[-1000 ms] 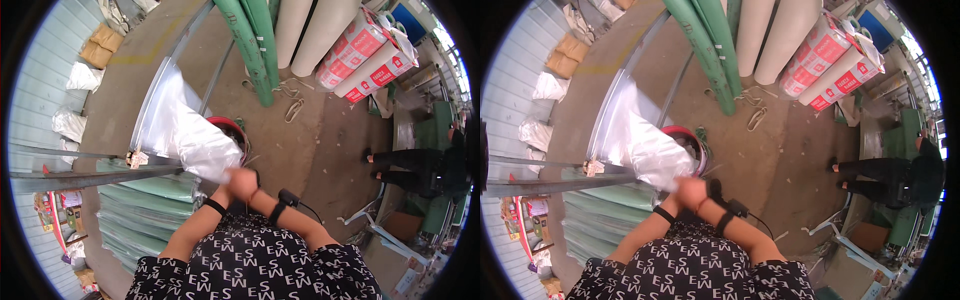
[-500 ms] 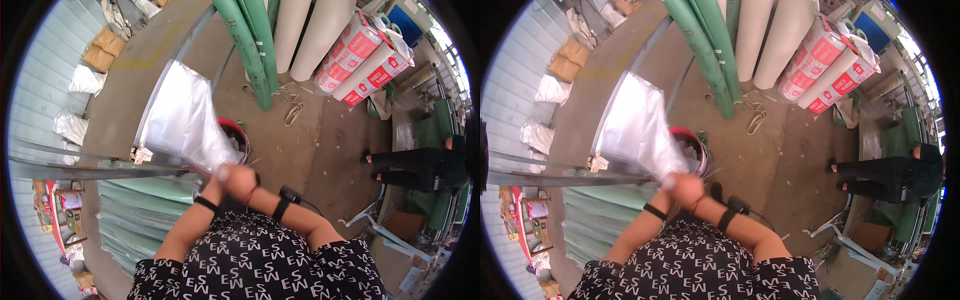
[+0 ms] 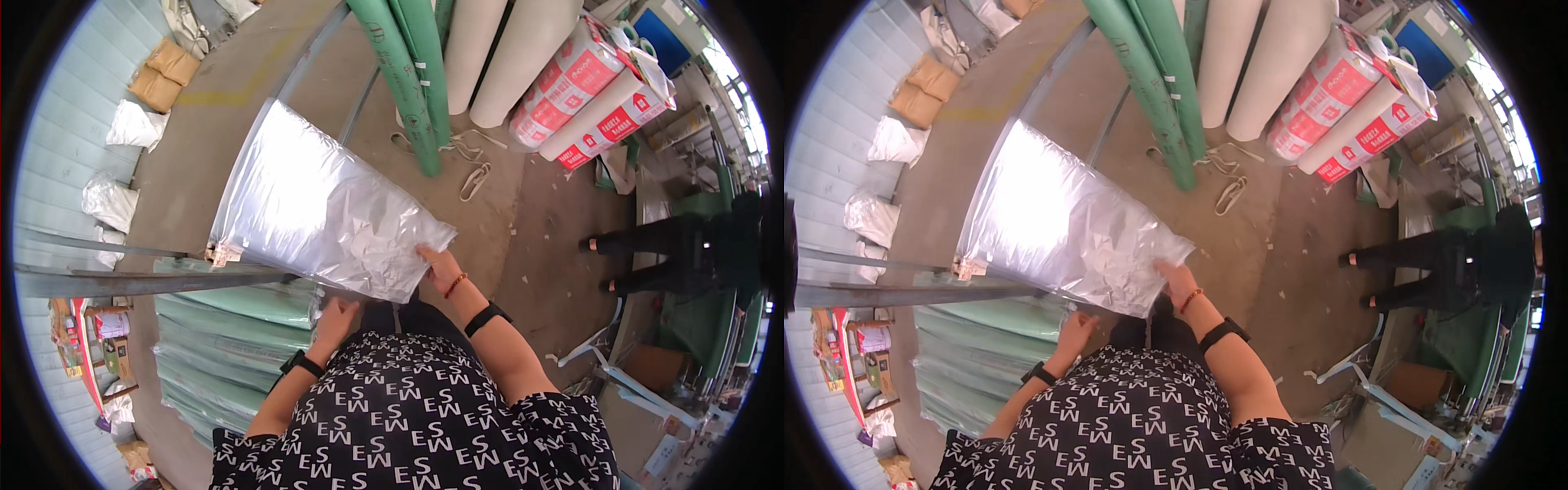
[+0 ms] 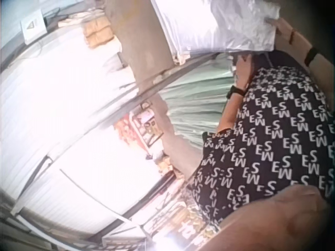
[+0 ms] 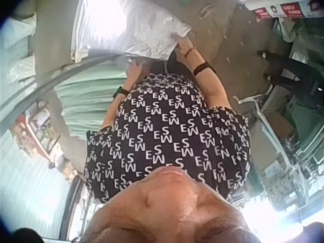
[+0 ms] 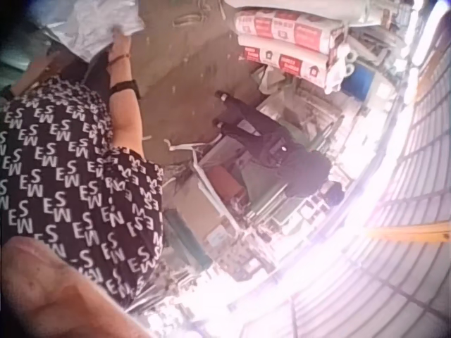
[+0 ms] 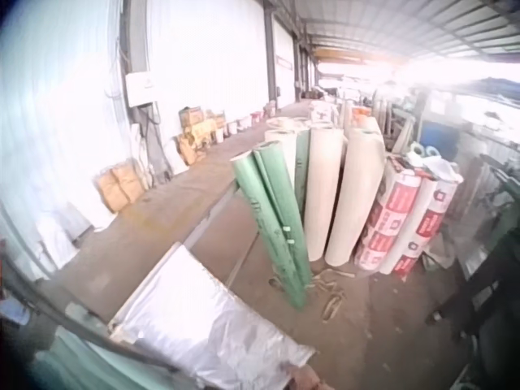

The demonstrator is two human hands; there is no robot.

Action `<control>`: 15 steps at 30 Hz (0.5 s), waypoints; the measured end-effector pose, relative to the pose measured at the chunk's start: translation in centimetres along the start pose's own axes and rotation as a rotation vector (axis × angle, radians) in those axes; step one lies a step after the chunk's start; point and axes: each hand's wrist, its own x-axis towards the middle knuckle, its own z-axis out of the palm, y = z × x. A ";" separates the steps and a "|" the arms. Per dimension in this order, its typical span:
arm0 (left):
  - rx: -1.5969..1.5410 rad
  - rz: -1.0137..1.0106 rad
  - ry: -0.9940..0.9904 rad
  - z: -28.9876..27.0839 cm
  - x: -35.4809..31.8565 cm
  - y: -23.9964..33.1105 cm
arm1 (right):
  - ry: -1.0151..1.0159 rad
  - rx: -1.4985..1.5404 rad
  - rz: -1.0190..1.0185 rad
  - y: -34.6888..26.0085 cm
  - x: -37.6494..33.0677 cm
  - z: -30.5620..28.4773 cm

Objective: Packing rolls of green material into plastic bags and placing them on a storage rack.

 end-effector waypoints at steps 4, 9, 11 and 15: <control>-0.298 0.423 0.113 -0.6 1.0 9.2 | -0.065 -0.073 -0.074 -0.8 -0.4 1.2; -0.245 0.565 0.077 1.2 4.3 13.1 | -0.038 -0.091 0.012 -1.8 -2.2 3.2; -0.285 0.476 -0.056 0.7 4.6 12.9 | -0.084 0.021 -0.010 -1.6 -2.2 2.5; -0.640 0.313 -0.184 -1.9 4.3 11.8 | -0.165 0.195 -0.044 -2.3 -2.2 0.9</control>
